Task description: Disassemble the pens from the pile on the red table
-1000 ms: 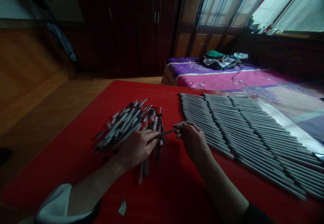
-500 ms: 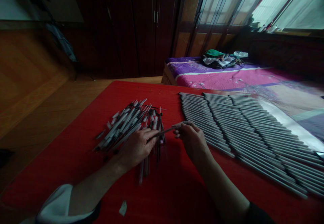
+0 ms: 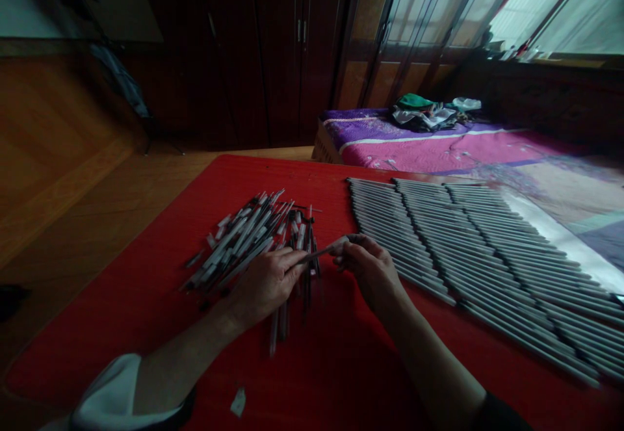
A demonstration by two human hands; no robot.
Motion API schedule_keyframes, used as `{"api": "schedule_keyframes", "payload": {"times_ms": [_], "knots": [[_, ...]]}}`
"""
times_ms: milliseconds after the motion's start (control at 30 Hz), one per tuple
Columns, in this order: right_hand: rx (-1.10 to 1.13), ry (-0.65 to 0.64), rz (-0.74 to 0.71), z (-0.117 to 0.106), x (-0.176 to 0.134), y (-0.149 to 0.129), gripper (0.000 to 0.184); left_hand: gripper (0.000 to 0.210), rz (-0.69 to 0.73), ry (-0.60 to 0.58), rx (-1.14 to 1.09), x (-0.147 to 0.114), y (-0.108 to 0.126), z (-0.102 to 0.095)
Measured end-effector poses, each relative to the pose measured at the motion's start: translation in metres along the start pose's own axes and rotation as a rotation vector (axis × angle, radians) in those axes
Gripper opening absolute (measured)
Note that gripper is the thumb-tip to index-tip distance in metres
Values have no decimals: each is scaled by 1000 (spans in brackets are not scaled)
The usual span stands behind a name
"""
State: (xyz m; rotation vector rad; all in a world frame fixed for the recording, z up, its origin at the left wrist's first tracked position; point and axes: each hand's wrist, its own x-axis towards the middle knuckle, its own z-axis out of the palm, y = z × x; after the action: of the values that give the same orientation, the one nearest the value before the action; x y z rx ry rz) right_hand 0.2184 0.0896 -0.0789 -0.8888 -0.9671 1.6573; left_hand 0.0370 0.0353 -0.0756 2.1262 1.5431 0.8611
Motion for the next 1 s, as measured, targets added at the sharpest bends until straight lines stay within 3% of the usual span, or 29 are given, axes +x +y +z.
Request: {"api": "schedule_keyframes", "payload": {"times_ms": [400,700,1000], "knots": [[15,-44,44,-3,4,3,13,27,32,-1,86,-2,2,2],[78,-13,95,0,2,5,19,26,52,17,158,-2,-2,5],[102,71,79,7,-4,13,17,26,58,-22,76,-4,1,3]]}}
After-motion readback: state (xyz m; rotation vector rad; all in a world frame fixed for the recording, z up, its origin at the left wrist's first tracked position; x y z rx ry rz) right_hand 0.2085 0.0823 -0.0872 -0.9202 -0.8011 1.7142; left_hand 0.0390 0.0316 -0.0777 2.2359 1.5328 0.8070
